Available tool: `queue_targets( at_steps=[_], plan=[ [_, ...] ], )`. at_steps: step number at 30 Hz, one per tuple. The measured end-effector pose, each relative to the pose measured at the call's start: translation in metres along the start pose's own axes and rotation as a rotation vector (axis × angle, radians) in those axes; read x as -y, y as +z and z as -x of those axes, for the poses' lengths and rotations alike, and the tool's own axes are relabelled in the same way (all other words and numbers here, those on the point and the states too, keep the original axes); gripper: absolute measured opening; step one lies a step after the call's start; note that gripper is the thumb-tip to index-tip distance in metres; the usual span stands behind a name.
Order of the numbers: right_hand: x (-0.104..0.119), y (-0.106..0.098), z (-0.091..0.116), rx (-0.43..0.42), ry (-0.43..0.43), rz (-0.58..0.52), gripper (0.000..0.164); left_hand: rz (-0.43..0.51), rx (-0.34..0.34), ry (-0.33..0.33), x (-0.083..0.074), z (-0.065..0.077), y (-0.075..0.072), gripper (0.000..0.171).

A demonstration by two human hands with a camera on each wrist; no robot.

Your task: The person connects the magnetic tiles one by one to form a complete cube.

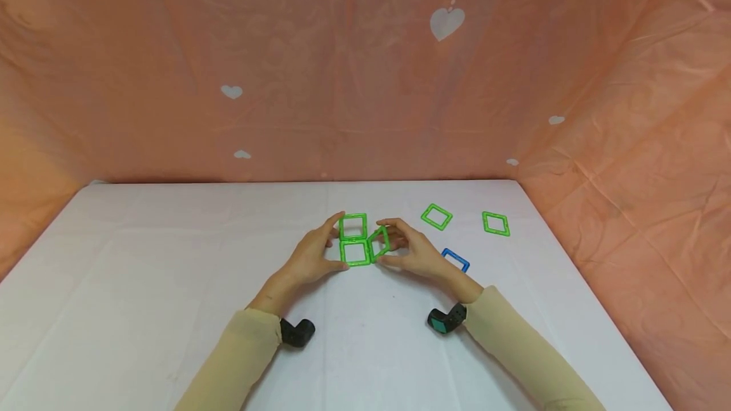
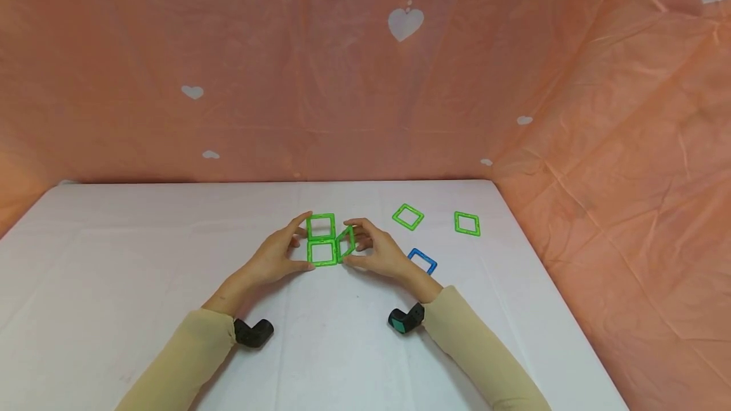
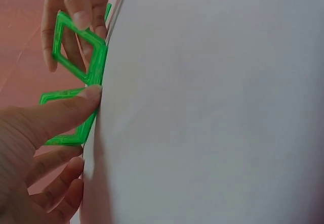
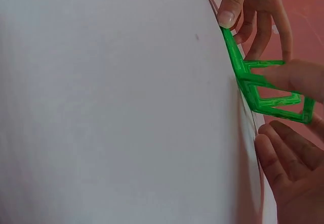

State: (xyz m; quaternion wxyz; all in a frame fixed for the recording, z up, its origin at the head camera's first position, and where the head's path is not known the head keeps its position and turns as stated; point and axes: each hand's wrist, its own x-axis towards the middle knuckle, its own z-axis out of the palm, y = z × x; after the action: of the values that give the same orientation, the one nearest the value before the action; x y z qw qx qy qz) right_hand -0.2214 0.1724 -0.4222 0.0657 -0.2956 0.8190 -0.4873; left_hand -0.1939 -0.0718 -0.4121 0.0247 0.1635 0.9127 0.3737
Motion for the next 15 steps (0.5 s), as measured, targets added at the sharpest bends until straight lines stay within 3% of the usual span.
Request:
queue_targets(
  at_steps=[15],
  plan=[
    [0.0044, 0.001, -0.0027, 0.03, -0.025, -0.086, 0.055, -0.006, 0.003, -0.024, -0.0085, 0.0031, 0.0015, 0.088]
  ],
)
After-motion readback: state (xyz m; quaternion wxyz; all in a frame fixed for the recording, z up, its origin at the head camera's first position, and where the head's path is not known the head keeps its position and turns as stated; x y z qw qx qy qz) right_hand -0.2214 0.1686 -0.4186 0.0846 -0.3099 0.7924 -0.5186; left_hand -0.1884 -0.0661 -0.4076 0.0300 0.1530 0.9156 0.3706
